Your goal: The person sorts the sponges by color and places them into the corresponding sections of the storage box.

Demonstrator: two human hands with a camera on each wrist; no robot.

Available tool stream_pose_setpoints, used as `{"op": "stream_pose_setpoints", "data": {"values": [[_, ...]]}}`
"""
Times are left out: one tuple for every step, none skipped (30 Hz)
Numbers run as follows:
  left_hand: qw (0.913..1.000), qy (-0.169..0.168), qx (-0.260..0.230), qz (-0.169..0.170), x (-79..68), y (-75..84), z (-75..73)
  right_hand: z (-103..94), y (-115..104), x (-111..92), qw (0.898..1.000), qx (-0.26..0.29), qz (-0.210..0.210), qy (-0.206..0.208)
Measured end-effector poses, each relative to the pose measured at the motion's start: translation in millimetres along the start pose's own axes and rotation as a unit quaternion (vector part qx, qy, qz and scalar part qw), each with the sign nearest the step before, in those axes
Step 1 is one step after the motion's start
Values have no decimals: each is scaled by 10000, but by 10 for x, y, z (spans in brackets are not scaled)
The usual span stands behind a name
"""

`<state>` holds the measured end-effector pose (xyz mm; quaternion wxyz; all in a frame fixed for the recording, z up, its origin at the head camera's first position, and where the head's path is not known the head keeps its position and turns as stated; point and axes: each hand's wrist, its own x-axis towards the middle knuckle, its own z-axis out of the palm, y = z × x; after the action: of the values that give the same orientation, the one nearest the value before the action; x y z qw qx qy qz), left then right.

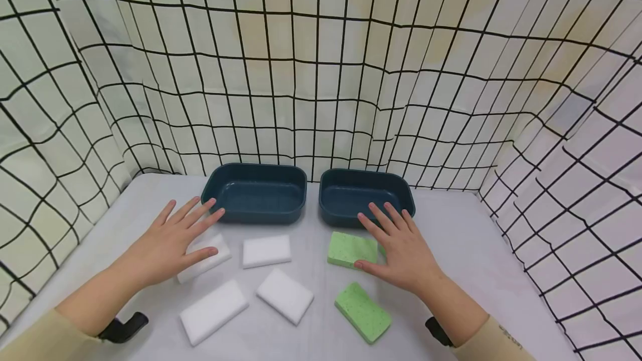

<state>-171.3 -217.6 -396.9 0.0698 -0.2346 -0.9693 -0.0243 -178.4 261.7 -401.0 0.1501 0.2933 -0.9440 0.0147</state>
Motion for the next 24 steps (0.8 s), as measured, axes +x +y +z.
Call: {"op": "stream_pose_setpoints", "data": {"values": [[10000, 0, -16, -11, 3, -6, 1, -7, -3, 1, 10000, -8, 16, -27], [10000, -7, -47, -24, 5, -12, 1, -11, -5, 1, 10000, -2, 36, -58], [10000, -16, -65, -38, 5, -17, 0, -14, -8, 0, 9999, -6, 57, -89], [9999, -26, -97, -54, 7, -24, 2, -18, -13, -2, 9999, 5, 81, -112], [9999, -28, -101, -66, 9, -30, 4, -20, -17, -4, 9999, 12, 100, -130], [9999, -34, -114, -78, 13, -38, 7, -23, -22, -5, 9998, 25, 121, -145], [9999, -37, -129, -96, 18, -46, 11, -24, -25, -6, 9998, 45, 136, -156], [9998, -37, -130, -115, 23, -57, 15, -21, -27, -6, 9998, 58, 137, -154], [9998, -38, -119, -132, 28, -70, 21, -20, -30, -6, 9998, 68, 136, -160], [9998, -44, -113, -150, 30, -82, 31, -14, -36, -10, 9997, 87, 133, -163], [9998, -51, -95, -166, 32, -95, 41, -7, -41, -15, 9997, 101, 130, -176], [9998, -59, -109, -184, 34, -109, 50, 0, -45, -20, 9997, 115, 125, -179], [9997, -68, -108, -202, 37, -122, 59, 7, -50, -24, 9997, 132, 113, -174], [9997, -78, -111, -218, 40, -134, 66, 16, -54, -28, 9997, 142, 104, -165], [9996, -92, -119, -231, 44, -146, 72, 21, -60, -32, 9997, 164, 109, -165], [9996, -109, -124, -244, 50, -157, 76, 26, -65, -36, 9996, 191, 111, -159], [9995, -126, -131, -257, 57, -168, 79, 32, -69, -40, 9996, 219, 119, -153], [9994, -150, -141, -272, 63, -179, 81, 38, -73, -43, 9995, 241, 125, -142], [9993, -178, -148, -287, 70, -192, 82, 42, -78, -46, 9994, 278, 134, -141], [9992, -201, -150, -307, 76, -205, 82, 44, -83, -49, 9993, 329, 146, -141], [9991, -228, -152, -327, 83, -220, 82, 47, -89, -53, 9990, 384, 152, -144], [9990, -245, -145, -348, 90, -235, 81, 48, -95, -57, 9987, 453, 156, -155], [9988, -268, -150, -371, 96, -253, 79, 48, -101, -61, 9983, 525, 164, -171], [9987, -290, -158, -393, 103, -271, 74, 51, -108, -65, 9979, 596, 177, -202]]}}
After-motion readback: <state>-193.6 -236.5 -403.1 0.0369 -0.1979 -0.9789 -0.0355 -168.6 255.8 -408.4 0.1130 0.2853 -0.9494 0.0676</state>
